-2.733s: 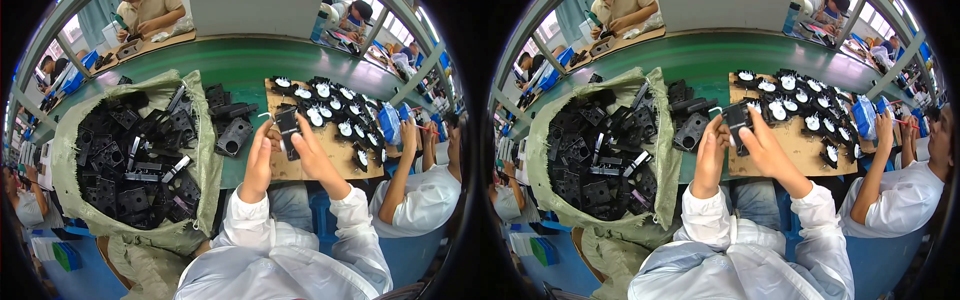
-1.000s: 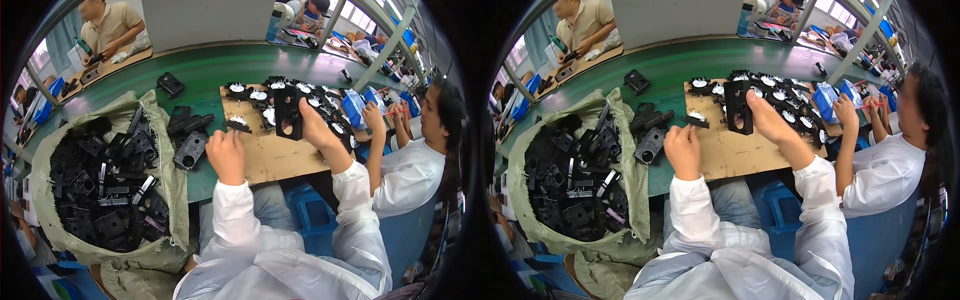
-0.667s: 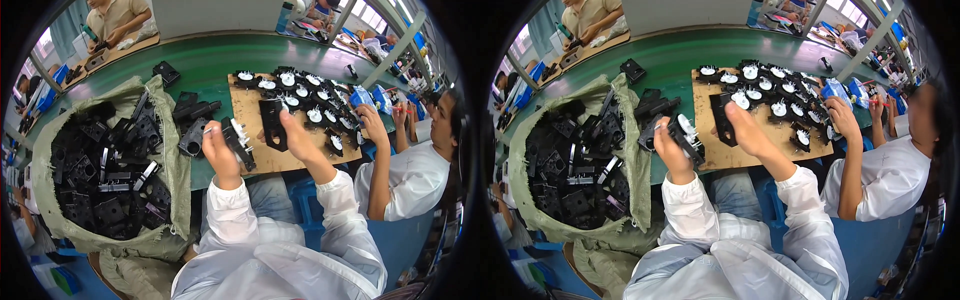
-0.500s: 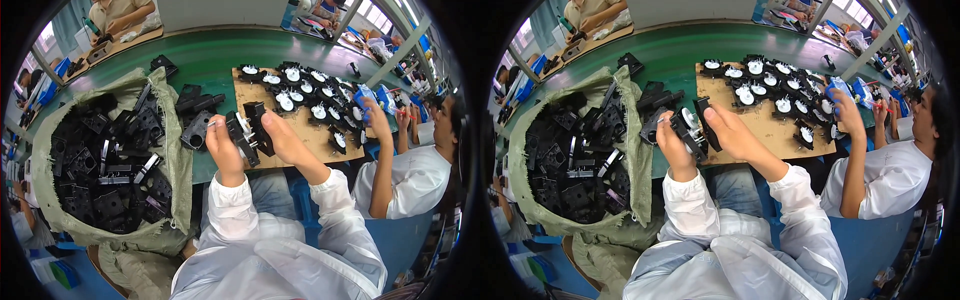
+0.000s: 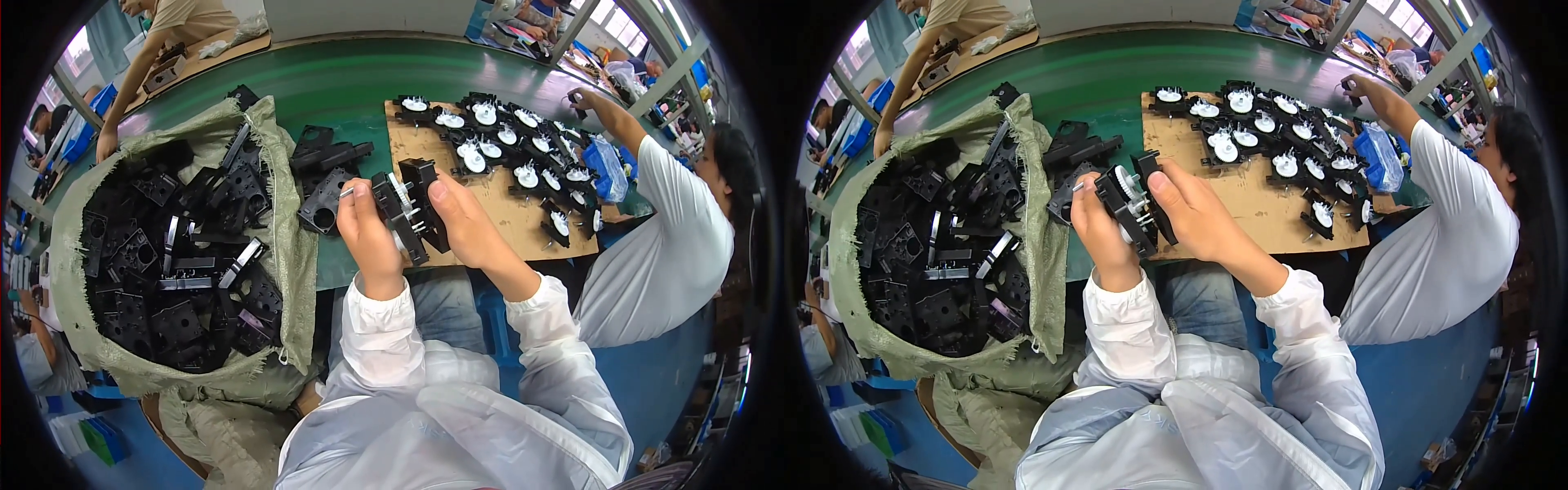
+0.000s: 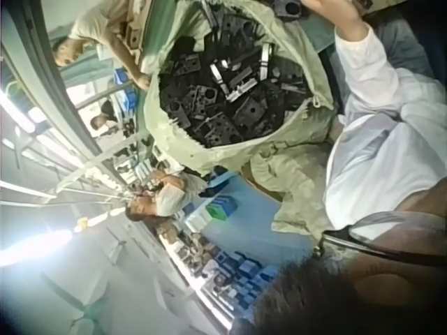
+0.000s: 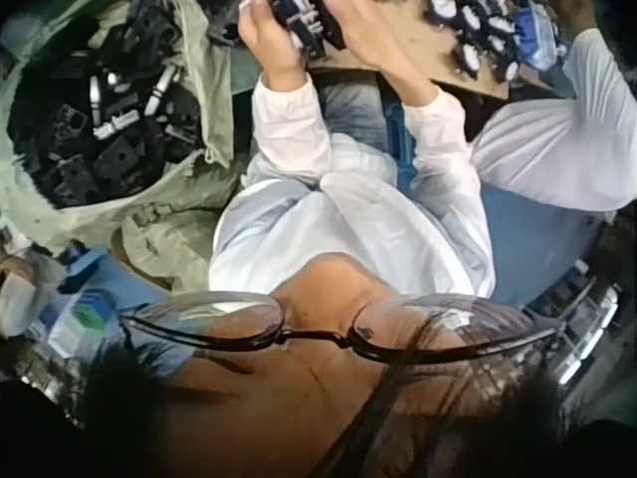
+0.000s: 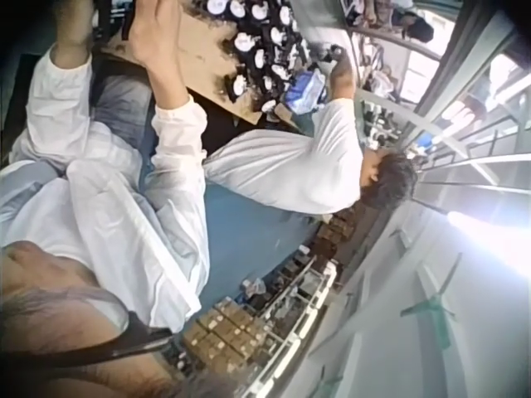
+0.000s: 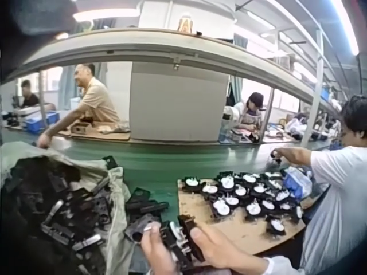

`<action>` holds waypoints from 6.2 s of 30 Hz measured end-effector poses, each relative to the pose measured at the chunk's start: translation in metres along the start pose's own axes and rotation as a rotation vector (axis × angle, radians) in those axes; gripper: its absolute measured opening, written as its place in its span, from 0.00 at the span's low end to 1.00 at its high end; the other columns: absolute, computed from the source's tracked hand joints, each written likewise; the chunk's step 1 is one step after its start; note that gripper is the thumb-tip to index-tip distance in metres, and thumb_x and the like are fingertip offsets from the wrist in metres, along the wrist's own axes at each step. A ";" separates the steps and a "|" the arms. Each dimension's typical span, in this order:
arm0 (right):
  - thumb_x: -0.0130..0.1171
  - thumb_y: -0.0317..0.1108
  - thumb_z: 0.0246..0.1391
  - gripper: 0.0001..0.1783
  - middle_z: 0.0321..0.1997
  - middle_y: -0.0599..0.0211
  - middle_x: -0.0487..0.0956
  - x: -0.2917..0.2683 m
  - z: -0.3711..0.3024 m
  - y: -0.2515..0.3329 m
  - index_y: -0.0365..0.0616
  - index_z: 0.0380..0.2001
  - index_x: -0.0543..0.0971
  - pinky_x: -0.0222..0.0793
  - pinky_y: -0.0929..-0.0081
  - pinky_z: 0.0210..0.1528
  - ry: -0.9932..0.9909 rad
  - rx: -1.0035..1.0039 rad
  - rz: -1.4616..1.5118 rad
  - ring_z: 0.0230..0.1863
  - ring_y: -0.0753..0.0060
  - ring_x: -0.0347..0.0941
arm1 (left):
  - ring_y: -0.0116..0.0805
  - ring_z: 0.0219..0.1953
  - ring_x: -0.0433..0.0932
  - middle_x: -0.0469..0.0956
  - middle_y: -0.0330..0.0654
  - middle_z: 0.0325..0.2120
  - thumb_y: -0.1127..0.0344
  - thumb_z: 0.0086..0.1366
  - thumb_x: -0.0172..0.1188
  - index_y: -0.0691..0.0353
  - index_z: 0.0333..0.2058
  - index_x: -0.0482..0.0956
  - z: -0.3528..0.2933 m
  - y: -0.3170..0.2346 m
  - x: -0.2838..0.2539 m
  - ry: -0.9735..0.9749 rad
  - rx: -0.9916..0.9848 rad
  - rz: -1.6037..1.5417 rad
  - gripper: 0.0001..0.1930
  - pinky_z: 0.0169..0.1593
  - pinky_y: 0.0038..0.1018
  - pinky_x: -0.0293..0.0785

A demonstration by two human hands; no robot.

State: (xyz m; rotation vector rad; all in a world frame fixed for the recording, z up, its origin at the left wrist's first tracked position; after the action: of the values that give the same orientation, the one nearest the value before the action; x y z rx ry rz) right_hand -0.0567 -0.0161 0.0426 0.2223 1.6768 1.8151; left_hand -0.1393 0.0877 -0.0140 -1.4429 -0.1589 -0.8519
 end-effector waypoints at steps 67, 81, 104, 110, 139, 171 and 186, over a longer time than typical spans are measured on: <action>0.52 0.35 0.62 0.17 0.44 0.61 0.81 -0.083 0.243 0.031 0.40 0.50 0.78 0.71 0.77 0.46 0.225 -0.101 -0.274 0.41 0.74 0.75 | 0.41 0.17 0.70 0.73 0.41 0.23 0.72 0.58 0.60 0.61 0.29 0.79 0.047 -0.065 0.059 -0.198 0.703 1.222 0.01 0.21 0.32 0.67; 0.56 0.43 0.62 0.24 0.52 0.64 0.80 0.092 0.187 -0.026 0.43 0.58 0.73 0.70 0.70 0.54 0.749 -0.265 -0.688 0.49 0.65 0.76 | 0.26 0.33 0.65 0.69 0.38 0.34 0.61 0.74 0.45 0.60 0.35 0.68 0.012 -0.092 -0.119 -0.321 0.670 -0.125 0.10 0.40 0.23 0.63; 0.47 0.45 0.64 0.20 0.36 0.61 0.75 0.028 0.059 -0.021 0.49 0.55 0.71 0.55 0.82 0.17 0.527 0.249 1.252 0.19 0.78 0.65 | 0.24 0.34 0.64 0.70 0.36 0.34 0.62 0.73 0.46 0.61 0.36 0.70 0.003 -0.059 -0.048 -0.273 0.268 -0.075 0.10 0.44 0.20 0.62; 0.44 0.42 0.60 0.29 0.47 0.54 0.75 0.039 0.037 -0.010 0.38 0.61 0.66 0.68 0.77 0.34 0.234 -0.022 0.672 0.32 0.71 0.72 | 0.22 0.32 0.64 0.70 0.34 0.31 0.63 0.73 0.46 0.61 0.35 0.71 0.000 -0.047 -0.043 -0.234 0.149 -0.028 0.10 0.41 0.19 0.62; 0.40 0.38 0.65 0.29 0.57 0.55 0.75 0.051 0.019 0.006 0.35 0.65 0.63 0.60 0.74 0.58 0.137 -0.094 0.196 0.53 0.68 0.68 | 0.23 0.30 0.66 0.72 0.36 0.29 0.63 0.73 0.46 0.61 0.34 0.72 -0.002 -0.046 -0.032 -0.143 0.134 0.176 0.11 0.38 0.21 0.65; 0.45 0.43 0.65 0.21 0.40 0.40 0.76 -0.044 0.251 -0.029 0.30 0.41 0.73 0.71 0.58 0.45 -0.214 -0.340 -0.762 0.36 0.43 0.73 | 0.32 0.26 0.71 0.78 0.43 0.31 0.72 0.64 0.54 0.68 0.41 0.77 0.013 -0.026 -0.006 0.250 0.140 0.543 0.09 0.33 0.26 0.68; 0.67 0.29 0.35 0.41 0.66 0.58 0.67 0.095 0.252 -0.028 0.47 0.60 0.70 0.63 0.57 0.63 0.875 -0.884 -0.979 0.67 0.55 0.62 | 0.42 0.22 0.75 0.77 0.41 0.26 0.71 0.61 0.57 0.60 0.34 0.76 0.017 -0.044 -0.002 0.459 0.329 0.917 0.03 0.28 0.31 0.71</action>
State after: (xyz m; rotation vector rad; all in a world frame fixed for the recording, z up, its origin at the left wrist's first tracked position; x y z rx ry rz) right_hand 0.0131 0.2454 0.0307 -1.6410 0.8936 1.6626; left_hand -0.1600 0.1081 0.0226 -0.8265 0.6417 -0.3406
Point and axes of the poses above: each hand's wrist, its own z-axis towards the middle knuckle, its own x-axis out of the palm, y = z × x, the point moved 6 cm from there along z, towards the middle knuckle
